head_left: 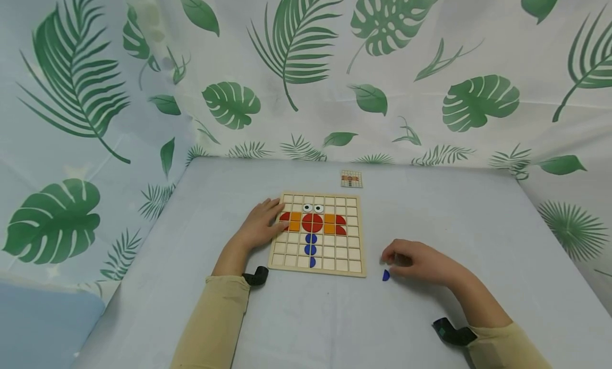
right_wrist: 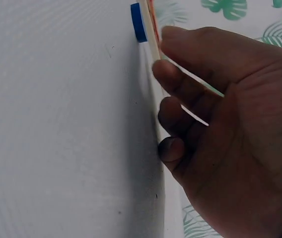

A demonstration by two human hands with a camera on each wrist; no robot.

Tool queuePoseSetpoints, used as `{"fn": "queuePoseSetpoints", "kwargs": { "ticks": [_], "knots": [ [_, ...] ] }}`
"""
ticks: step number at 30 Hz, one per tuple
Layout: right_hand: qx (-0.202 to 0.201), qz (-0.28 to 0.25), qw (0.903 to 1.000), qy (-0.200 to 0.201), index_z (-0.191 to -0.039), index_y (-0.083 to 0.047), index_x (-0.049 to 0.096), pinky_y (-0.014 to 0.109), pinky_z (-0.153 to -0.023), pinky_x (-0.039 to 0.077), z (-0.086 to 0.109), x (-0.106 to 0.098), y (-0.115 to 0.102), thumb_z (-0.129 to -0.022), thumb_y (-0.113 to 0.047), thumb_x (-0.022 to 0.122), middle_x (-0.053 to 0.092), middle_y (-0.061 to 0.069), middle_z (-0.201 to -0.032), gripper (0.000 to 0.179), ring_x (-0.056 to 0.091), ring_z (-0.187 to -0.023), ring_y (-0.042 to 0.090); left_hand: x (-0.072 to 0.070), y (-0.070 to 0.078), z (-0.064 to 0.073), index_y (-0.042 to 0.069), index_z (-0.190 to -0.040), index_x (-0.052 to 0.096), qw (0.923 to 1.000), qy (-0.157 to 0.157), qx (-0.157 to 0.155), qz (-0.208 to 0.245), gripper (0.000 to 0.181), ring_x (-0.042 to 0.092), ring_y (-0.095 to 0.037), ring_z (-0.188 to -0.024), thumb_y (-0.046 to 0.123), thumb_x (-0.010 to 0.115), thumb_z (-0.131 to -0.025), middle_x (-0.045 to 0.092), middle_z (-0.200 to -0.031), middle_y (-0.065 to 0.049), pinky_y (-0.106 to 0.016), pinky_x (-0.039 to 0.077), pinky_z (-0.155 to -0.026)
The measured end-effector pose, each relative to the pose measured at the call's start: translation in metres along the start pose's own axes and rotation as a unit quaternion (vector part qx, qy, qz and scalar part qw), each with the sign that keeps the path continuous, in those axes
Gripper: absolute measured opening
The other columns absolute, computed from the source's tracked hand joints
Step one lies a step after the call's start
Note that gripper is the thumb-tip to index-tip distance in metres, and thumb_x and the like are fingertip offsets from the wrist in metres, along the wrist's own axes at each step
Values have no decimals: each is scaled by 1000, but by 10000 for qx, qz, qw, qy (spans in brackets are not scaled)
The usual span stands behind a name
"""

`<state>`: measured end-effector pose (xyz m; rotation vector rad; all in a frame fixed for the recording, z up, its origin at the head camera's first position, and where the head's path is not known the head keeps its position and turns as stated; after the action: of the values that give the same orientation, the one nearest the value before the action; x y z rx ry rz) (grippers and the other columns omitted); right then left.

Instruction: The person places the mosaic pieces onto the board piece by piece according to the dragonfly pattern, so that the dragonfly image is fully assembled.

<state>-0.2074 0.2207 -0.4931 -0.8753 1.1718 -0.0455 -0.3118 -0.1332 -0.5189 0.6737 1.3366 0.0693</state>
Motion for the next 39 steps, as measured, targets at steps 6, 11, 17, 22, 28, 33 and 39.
{"fn": "queuePoseSetpoints", "kwargs": {
  "ticks": [6, 11, 17, 22, 28, 33, 39],
  "knots": [
    [-214, 294, 9989, -281, -102, -36, 67, 24, -87, 52, 1, 7, -3, -88, -25, 76, 61, -19, -104, 21, 55, -96, 3, 0, -1, 0, 14, -156, 33, 10000, -1, -24, 14, 67, 13, -29, -155, 48, 51, -101, 24, -165, -6, -47, 7, -128],
    [-221, 462, 9985, -194, -96, -37, 65, 23, -83, 52, 0, 8, -4, -87, -21, 76, 59, -19, -99, 20, 52, -92, 1, 1, -2, -1, 14, -156, 33, 10000, -1, -23, -7, 67, 13, -29, -155, 48, 50, -101, 24, -165, -6, -47, 8, -128],
    [51, 712, 9972, 225, -92, -33, 64, 22, -75, 51, -3, 5, -1, -88, -19, 74, 57, -18, -94, 17, 51, -84, 0, 1, -2, -1, 15, -156, 32, 10000, -23, -45, 9, 67, 12, -29, -155, 49, 50, -101, 24, -165, -5, -47, 7, -128],
    [145, 776, 9961, 386, -91, -32, 64, 21, -73, 49, -4, 5, 2, -88, -21, 75, 55, -18, -91, 16, 50, -81, 1, 1, -3, -1, 16, -156, 31, 9999, -77, -76, 19, 68, 11, -28, -155, 49, 49, -100, 23, -165, -5, -46, 6, -128],
    [-225, 533, 9976, 378, -88, -35, 64, 23, -74, 49, -2, 5, -1, -90, -26, 73, 57, -20, -90, 13, 51, -82, 0, 1, -2, -1, 15, -156, 31, 10000, -77, -40, -6, 67, 12, -29, -155, 49, 49, -101, 23, -165, -6, -47, 7, -128],
    [-222, 580, 9972, 409, -101, -30, 63, 22, -77, 50, -1, 5, -1, -88, -23, 75, 57, -17, -94, 20, 51, -87, 0, 0, -1, -1, 15, -156, 32, 10000, -69, -5, -10, 67, 12, -30, -155, 49, 50, -101, 23, -165, -7, -47, 8, -128],
    [-230, 793, 9959, 360, -109, -29, 65, 24, -83, 51, -2, 6, -5, -85, -26, 78, 58, -19, -99, 27, 51, -91, -1, 0, 0, 0, 15, -156, 32, 10000, -90, -38, -13, 67, 12, -30, -155, 49, 49, -101, 23, -165, -6, -47, 7, -128]
  ]
}}
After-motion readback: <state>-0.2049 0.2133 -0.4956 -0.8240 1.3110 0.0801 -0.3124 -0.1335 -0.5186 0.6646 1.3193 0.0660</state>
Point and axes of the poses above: each hand's wrist, its own z-axis away from the middle knuckle, its own x-axis out of the palm, y = z × x, the point moved 7 cm from there along -z, towards the middle knuckle
